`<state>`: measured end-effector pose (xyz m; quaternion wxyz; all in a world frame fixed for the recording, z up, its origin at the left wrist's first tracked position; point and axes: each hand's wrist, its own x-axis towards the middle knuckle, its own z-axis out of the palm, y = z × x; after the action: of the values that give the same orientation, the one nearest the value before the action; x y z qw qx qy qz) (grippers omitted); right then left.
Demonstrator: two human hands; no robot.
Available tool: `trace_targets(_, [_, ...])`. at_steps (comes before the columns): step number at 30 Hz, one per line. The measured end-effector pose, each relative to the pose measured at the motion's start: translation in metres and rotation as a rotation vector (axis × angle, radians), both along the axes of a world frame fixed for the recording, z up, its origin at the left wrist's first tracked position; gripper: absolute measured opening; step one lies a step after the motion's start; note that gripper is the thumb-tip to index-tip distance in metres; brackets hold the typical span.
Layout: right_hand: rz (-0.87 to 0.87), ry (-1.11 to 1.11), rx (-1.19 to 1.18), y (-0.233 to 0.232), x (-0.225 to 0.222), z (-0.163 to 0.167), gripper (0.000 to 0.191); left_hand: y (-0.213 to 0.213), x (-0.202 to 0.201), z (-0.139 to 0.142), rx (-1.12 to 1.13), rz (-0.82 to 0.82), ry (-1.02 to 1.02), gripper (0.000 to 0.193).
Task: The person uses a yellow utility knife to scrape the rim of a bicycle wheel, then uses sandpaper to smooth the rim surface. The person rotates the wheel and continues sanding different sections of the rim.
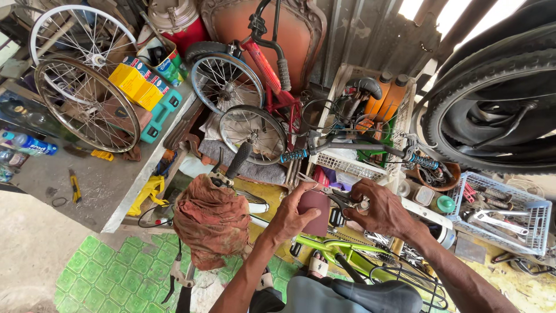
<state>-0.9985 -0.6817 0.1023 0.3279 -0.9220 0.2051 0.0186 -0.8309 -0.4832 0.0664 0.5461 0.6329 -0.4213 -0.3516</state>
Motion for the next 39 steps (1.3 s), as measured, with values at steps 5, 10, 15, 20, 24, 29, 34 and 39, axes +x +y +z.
trace_targets(5, [0.032,-0.13,-0.035,0.0,-0.009,-0.013,0.039,0.003,0.001,0.004,-0.044,-0.032,-0.055,0.061])
trace_targets(10, [0.028,-0.179,0.015,0.0,-0.01,-0.034,0.028,0.003,0.0,0.005,0.054,-0.05,0.03,0.065])
trace_targets(15, [-0.003,-0.194,0.04,-0.007,-0.015,-0.045,0.028,0.002,0.004,0.006,-0.055,-0.063,0.15,0.072])
trace_targets(20, [-0.004,-0.131,0.075,-0.021,-0.031,-0.041,0.043,0.007,0.007,0.009,0.05,-0.037,0.221,0.078])
trace_targets(24, [0.021,-0.102,0.077,-0.02,-0.034,-0.036,0.044,0.006,0.01,0.005,0.026,-0.041,0.194,0.077])
trace_targets(29, [0.069,-0.124,0.021,-0.01,-0.022,-0.025,0.041,0.002,0.009,-0.004,-0.083,-0.072,-0.118,0.078])
trace_targets(34, [0.057,-0.139,0.051,-0.006,-0.01,-0.019,0.036,0.001,0.006,-0.007,0.07,-0.09,-0.036,0.075])
trace_targets(39, [-0.012,-0.149,0.129,-0.006,-0.001,-0.032,0.031,0.0,0.008,-0.002,0.085,-0.055,-0.033,0.077])
